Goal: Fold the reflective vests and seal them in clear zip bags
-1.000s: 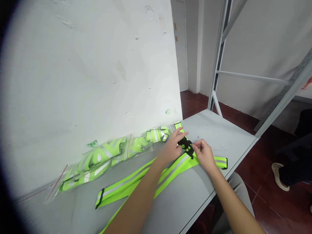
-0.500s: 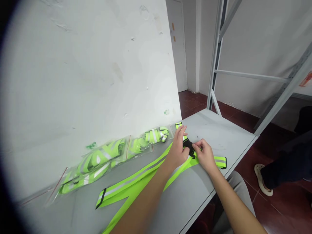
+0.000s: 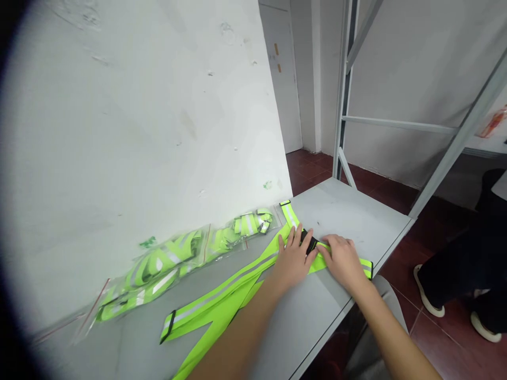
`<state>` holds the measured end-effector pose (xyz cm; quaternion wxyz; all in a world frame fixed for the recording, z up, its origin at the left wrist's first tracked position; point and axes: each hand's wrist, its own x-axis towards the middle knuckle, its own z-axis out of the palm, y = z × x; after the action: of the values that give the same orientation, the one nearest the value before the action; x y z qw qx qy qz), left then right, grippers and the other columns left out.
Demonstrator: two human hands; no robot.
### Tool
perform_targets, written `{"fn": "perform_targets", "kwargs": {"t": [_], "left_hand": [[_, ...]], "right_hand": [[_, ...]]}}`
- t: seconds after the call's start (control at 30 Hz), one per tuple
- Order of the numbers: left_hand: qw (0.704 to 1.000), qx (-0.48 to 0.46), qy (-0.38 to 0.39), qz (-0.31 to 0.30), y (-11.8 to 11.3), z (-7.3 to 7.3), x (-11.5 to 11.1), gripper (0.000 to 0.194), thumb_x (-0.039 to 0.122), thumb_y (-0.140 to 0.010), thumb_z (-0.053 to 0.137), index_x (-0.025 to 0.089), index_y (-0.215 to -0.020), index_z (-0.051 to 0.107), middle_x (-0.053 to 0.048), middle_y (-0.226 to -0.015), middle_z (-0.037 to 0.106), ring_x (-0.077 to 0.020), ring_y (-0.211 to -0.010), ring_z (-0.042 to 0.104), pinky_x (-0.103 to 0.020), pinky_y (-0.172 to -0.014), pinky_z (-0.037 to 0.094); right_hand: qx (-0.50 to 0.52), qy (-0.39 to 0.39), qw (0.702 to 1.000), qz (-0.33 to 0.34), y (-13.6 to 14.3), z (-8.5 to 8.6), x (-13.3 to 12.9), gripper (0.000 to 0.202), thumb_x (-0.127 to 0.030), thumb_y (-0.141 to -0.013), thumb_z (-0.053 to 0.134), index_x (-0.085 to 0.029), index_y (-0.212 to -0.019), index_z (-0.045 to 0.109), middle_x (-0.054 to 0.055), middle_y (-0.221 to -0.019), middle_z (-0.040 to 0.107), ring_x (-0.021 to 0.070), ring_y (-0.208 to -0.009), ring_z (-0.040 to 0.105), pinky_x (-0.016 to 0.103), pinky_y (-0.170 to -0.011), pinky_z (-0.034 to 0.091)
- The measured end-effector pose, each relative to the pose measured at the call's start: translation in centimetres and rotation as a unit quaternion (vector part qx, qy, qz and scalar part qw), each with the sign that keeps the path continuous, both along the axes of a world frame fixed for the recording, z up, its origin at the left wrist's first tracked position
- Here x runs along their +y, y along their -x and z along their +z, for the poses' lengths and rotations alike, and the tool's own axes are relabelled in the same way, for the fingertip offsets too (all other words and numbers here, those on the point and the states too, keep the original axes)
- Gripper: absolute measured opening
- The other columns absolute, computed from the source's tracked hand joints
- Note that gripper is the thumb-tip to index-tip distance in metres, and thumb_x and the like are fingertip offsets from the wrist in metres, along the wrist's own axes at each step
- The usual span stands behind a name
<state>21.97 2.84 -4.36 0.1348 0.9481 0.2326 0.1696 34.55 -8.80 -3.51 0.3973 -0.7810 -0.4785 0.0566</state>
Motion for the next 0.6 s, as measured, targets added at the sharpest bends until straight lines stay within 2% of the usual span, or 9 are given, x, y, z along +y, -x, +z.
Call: {"fn": "perform_targets", "kwargs": {"t": [0.1, 0.17, 0.27, 0.33, 0.4, 0.43, 0.5, 0.6], "left_hand": [[1.0, 0.013, 0.0, -0.012, 0.2, -0.8, 0.5, 0.056, 0.052, -0.093, 0.037, 0.029, -0.144, 0.033, -0.013, -0.154, 0.026, -0.0392, -0.141, 0.02, -0.072, -0.105, 0.016], [1.0, 0.015, -0.001, -0.025, 0.1, -0.9, 0.7, 0.057, 0.055, -0.092, 0.037, 0.03, -0.144, 0.033, -0.012, -0.155, 0.025, -0.0391, -0.141, 0.02, -0.072, -0.105, 0.016], [0.998, 0.019, -0.002, -0.054, -0.2, -0.7, 0.9, 0.058, 0.057, -0.091, 0.038, 0.031, -0.143, 0.035, -0.011, -0.154, 0.027, -0.0387, -0.141, 0.021, -0.072, -0.105, 0.016], [0.997, 0.027, -0.002, -0.069, -0.3, -0.4, 1.0, 0.057, 0.056, -0.092, 0.037, 0.031, -0.143, 0.035, -0.011, -0.155, 0.027, -0.0381, -0.141, 0.021, -0.071, -0.105, 0.018], [0.996, 0.038, -0.009, -0.076, -0.3, 0.0, 0.8, 0.054, 0.052, -0.093, 0.037, 0.031, -0.143, 0.036, -0.011, -0.155, 0.027, -0.0377, -0.142, 0.02, -0.071, -0.104, 0.019], [0.996, 0.041, -0.019, -0.077, -0.2, 0.3, 0.5, 0.051, 0.049, -0.094, 0.037, 0.03, -0.142, 0.037, -0.01, -0.154, 0.029, -0.0375, -0.142, 0.02, -0.071, -0.105, 0.019], [0.995, 0.037, -0.051, -0.078, 0.1, 0.7, -0.3, 0.045, 0.04, -0.095, 0.039, 0.029, -0.139, 0.042, -0.009, -0.152, 0.033, -0.0369, -0.142, 0.019, -0.069, -0.106, 0.019], [0.991, 0.03, -0.082, -0.102, 1.2, 1.1, -2.3, 0.043, 0.024, -0.093, 0.042, 0.025, -0.135, 0.047, -0.011, -0.151, 0.035, -0.0355, -0.141, 0.023, -0.064, -0.109, 0.022]], "right_hand": [[-0.126, 0.096, 0.987, -0.011, -1.5, 0.1, -4.2, 0.034, -0.05, -0.081, 0.059, -0.023, -0.102, 0.063, 0.011, -0.099, 0.067, 0.0324, -0.091, 0.059, 0.043, -0.076, 0.039], [-0.122, 0.128, 0.984, 0.001, -2.2, 0.3, -6.6, 0.037, -0.049, -0.078, 0.063, -0.024, -0.105, 0.062, 0.011, -0.1, 0.066, 0.0311, -0.087, 0.06, 0.043, -0.076, 0.041], [-0.027, 0.144, 0.989, 0.039, -2.3, 1.2, -8.5, 0.033, -0.036, -0.078, 0.063, -0.026, -0.109, 0.059, 0.008, -0.095, 0.065, 0.0268, -0.083, 0.06, 0.039, -0.072, 0.045], [0.073, 0.131, 0.988, 0.04, -1.9, 2.2, -8.5, 0.028, -0.028, -0.077, 0.061, -0.026, -0.104, 0.058, 0.003, -0.081, 0.062, 0.0222, -0.071, 0.058, 0.035, -0.063, 0.045], [0.212, 0.087, 0.973, 0.038, -1.2, 3.4, -7.8, 0.021, -0.027, -0.076, 0.061, -0.025, -0.096, 0.058, 0.0, -0.074, 0.057, 0.0178, -0.062, 0.054, 0.031, -0.055, 0.044], [0.298, 0.054, 0.952, 0.043, -0.8, 4.1, -7.2, 0.02, -0.027, -0.076, 0.061, -0.024, -0.095, 0.058, 0.0, -0.076, 0.057, 0.0164, -0.061, 0.054, 0.029, -0.052, 0.045], [0.462, -0.002, 0.886, 0.038, -0.1, 5.4, -5.9, 0.022, -0.03, -0.075, 0.064, -0.024, -0.095, 0.059, 0.0, -0.079, 0.058, 0.0151, -0.059, 0.055, 0.027, -0.047, 0.046], [0.605, -0.074, 0.792, 0.014, 0.8, 6.7, -3.7, 0.021, -0.024, -0.073, 0.069, -0.022, -0.092, 0.063, 0.001, -0.074, 0.061, 0.0161, -0.064, 0.061, 0.031, -0.058, 0.056]]}}
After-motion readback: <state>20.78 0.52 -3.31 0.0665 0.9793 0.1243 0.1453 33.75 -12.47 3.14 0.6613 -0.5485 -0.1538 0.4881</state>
